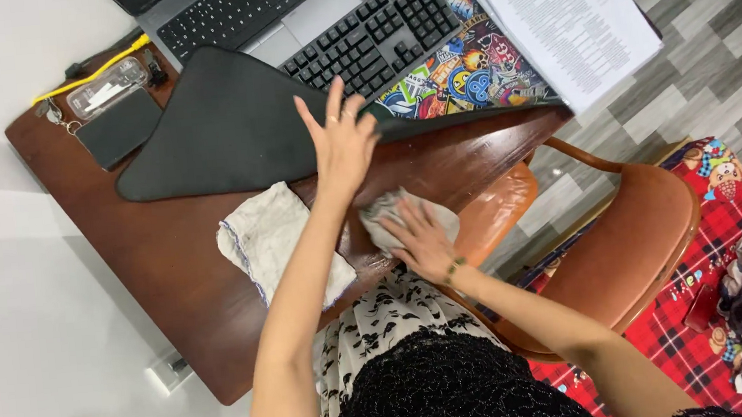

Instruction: The person clears a wallet and papers from the desk, then wipes the desk surface and mousepad with a cloth. The person lifts and repositions the mousepad to clean underneath, then returns it and continues wiping the surface.

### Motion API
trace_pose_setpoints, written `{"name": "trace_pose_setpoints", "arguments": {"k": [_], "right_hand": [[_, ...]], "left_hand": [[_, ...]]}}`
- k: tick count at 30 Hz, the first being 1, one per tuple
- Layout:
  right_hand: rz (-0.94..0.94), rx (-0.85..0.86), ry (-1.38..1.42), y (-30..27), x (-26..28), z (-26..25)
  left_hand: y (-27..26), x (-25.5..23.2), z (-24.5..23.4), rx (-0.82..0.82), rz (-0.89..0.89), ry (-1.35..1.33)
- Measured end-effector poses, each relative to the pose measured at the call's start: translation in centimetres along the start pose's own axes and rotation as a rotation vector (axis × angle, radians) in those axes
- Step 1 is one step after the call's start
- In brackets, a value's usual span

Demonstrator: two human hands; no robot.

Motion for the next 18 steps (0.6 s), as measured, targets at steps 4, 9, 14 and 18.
{"name": "trace_pose_setpoints", "arguments": {"k": [4,9,14,18], "right_hand": [[-0.136,-0.088,-0.142,5.4,0.8,0.0],[0.019,-0.26,-0.288,10.2,-7.3,-0.9],[0.49,-0.339,-0.336,9.9,-11.2,-5.0],[0.648,-0.395,-0.211,10.1,-9.4,-3.3]], "left_hand": [[1.4,1.4,-1.6,-0.027,-0.142,0.053],[1.8,1.3,-2.3,-0.064,-0.149,0.051],[1.6,1.1,-3.8,-0.069,-0.182,0.06],[1.5,1.0,-3.9,-0.072,-0.179,0.051]]}}
Point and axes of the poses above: each hand's wrist, its own y-axis towards the middle knuckle, its own z-axis out of the palm, x = y × z, the point moved 3 cm from there along y, towards the middle knuckle, and after that the axes turned 15 degrees about z, right-handed, at the moved point
